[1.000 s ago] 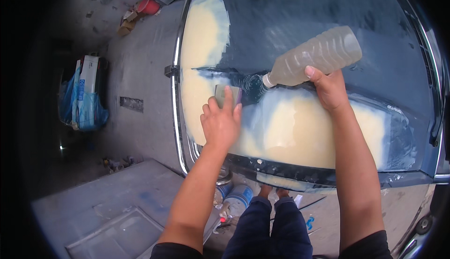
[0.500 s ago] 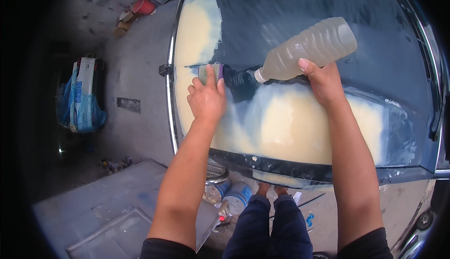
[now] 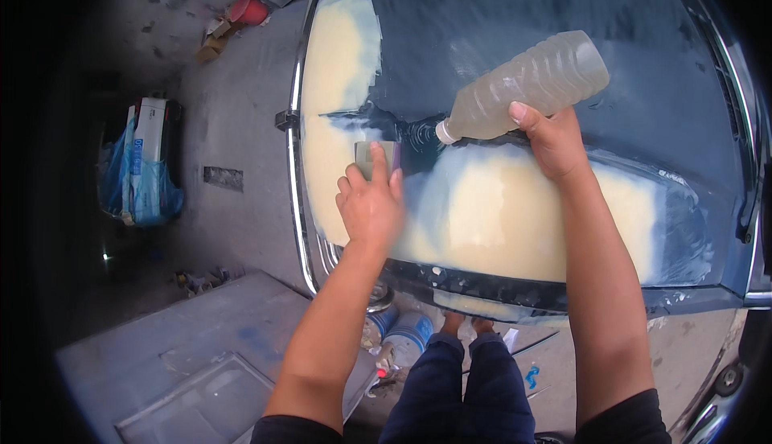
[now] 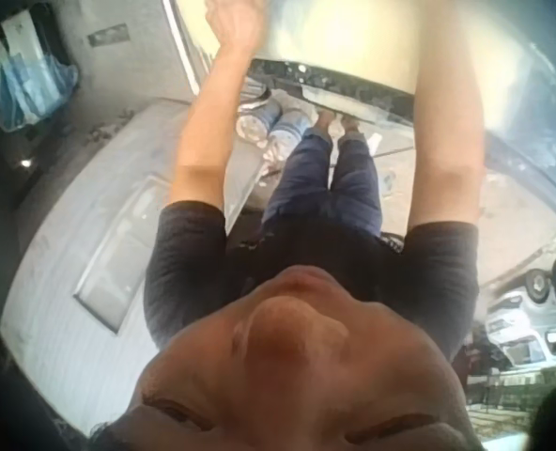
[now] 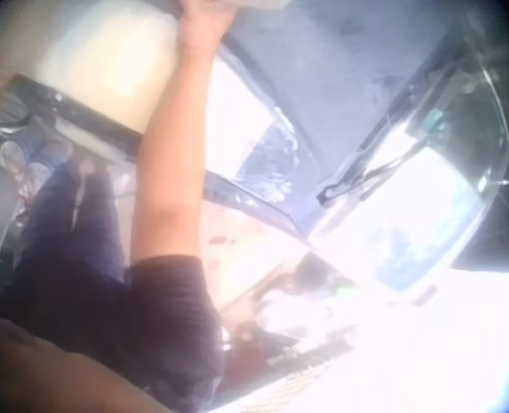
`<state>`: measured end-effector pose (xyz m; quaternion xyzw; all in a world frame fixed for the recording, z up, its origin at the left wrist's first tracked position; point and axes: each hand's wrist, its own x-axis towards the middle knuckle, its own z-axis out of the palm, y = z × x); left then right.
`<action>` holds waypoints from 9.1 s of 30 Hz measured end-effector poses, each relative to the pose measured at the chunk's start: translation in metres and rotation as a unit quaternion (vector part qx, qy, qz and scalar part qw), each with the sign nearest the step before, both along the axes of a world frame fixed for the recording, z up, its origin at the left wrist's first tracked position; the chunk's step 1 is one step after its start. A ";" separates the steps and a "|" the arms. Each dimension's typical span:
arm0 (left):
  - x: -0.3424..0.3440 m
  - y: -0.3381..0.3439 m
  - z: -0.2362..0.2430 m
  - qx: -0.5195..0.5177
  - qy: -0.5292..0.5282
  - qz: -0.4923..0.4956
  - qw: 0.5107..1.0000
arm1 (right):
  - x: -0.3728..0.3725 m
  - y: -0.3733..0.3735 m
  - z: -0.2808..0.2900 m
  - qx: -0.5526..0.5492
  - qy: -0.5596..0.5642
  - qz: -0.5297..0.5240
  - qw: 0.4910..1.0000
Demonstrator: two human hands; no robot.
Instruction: The person sands a section of a car hood using a sanding block while continuously pouring liquid from a plastic bottle onto the surface. The person moves the sanding block across the hood to smooth the surface.
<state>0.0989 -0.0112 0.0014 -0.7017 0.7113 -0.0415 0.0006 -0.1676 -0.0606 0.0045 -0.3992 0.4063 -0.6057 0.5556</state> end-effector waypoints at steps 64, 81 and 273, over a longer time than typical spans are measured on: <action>-0.019 0.005 0.005 0.017 0.027 0.015 0.999 | 0.003 0.001 0.006 0.024 -0.015 0.019 0.999; 0.002 0.079 -0.009 0.013 0.020 -0.042 0.999 | -0.003 0.001 0.003 0.015 0.014 0.004 1.000; 0.204 -0.042 -0.038 0.031 0.177 0.140 0.974 | 0.105 0.038 -0.007 0.058 -0.023 0.052 0.997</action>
